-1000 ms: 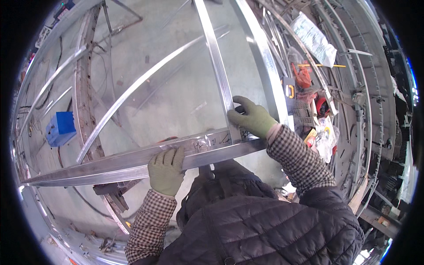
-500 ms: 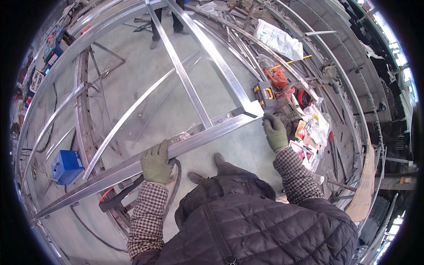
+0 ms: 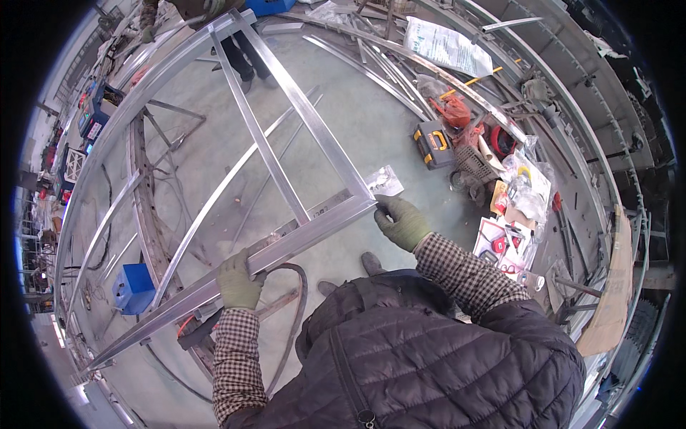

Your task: The person handles long aluminum profiles, aligns them on a jig, and secures them with clamps. They repeatedly pick up profiles, position them, and adjust the frame structure in a workshop setting.

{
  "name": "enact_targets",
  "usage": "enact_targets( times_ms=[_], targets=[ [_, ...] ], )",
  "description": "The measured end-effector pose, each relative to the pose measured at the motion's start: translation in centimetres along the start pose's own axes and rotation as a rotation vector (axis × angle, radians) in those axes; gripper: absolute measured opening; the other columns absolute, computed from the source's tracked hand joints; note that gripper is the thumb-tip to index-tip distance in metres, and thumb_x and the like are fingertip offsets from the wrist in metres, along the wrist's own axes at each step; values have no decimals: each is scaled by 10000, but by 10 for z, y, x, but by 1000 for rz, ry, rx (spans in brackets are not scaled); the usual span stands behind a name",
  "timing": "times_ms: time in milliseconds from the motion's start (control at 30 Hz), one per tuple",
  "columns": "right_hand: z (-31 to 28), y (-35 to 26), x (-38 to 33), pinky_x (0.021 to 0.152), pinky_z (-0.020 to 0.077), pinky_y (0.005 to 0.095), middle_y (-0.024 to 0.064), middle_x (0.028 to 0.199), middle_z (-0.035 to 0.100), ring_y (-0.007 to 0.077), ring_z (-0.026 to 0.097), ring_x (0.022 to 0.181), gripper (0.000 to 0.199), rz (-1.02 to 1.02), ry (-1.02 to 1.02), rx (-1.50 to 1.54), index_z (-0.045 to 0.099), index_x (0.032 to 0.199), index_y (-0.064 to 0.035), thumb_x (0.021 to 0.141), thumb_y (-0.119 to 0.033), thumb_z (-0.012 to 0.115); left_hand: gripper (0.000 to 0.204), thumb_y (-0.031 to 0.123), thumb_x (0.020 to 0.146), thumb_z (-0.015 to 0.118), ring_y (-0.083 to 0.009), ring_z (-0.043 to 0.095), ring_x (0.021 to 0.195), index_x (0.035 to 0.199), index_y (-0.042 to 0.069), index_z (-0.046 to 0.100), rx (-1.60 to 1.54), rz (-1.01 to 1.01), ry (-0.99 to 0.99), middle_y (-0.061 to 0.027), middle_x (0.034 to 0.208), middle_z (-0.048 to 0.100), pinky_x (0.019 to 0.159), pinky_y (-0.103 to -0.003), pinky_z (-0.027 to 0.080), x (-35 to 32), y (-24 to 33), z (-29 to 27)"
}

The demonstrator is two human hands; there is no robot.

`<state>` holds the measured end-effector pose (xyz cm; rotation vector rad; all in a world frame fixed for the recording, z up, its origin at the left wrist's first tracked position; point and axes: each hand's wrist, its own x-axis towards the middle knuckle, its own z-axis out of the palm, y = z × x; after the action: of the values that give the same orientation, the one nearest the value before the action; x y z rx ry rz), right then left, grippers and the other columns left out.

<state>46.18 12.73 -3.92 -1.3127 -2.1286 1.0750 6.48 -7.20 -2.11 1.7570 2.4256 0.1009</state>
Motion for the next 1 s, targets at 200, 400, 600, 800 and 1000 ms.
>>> enact_targets(
  times_ms=[200, 400, 600, 800, 1000],
  targets=[
    [-12, 18, 14, 940, 594, 386, 160, 1134, 783, 262, 762, 1021, 352, 67, -124, 163, 712, 1351, -66, 1038, -225, 692, 835, 347, 766, 931, -366, 575, 1342, 1477, 93, 576, 64, -42, -18, -169, 1383, 642, 1229, -539, 389, -2, 11, -12],
    [-22, 35, 31, 981, 603, 348, 117, 1175, 797, 190, 767, 1077, 389, 61, -274, 299, 709, 1372, -67, 1010, -192, 778, 971, 390, 775, 939, -431, 528, 1437, 1551, 6, 500, -182, 112, 48, -239, 1531, 572, 1245, -545, 407, 10, 110, -29],
    [-25, 32, 41, 970, 599, 352, 113, 1185, 803, 201, 766, 1085, 386, 189, -371, 267, 708, 1381, -82, 1014, -179, 777, 1079, 520, 861, 873, -434, 571, 1440, 1622, -62, 376, -605, 9, -143, -313, 1582, 530, 1207, -470, 468, 92, 241, -18],
    [-38, 22, 52, 980, 590, 371, 105, 1204, 795, 221, 754, 1099, 395, 66, -412, 52, 716, 1374, -99, 997, -190, 796, 996, 591, 898, 808, -391, 660, 1358, 1577, -47, 455, -820, -360, -310, -294, 1488, 637, 1155, -445, 520, 178, 261, -10],
    [-48, 13, 56, 948, 589, 374, 81, 1167, 791, 210, 754, 1054, 380, 132, -506, 84, 734, 1327, -123, 985, -266, 812, 909, 619, 876, 826, -337, 743, 1208, 1467, -35, 605, -876, -386, -395, -241, 1370, 723, 1078, -427, 569, 193, 254, 11]
  ],
)
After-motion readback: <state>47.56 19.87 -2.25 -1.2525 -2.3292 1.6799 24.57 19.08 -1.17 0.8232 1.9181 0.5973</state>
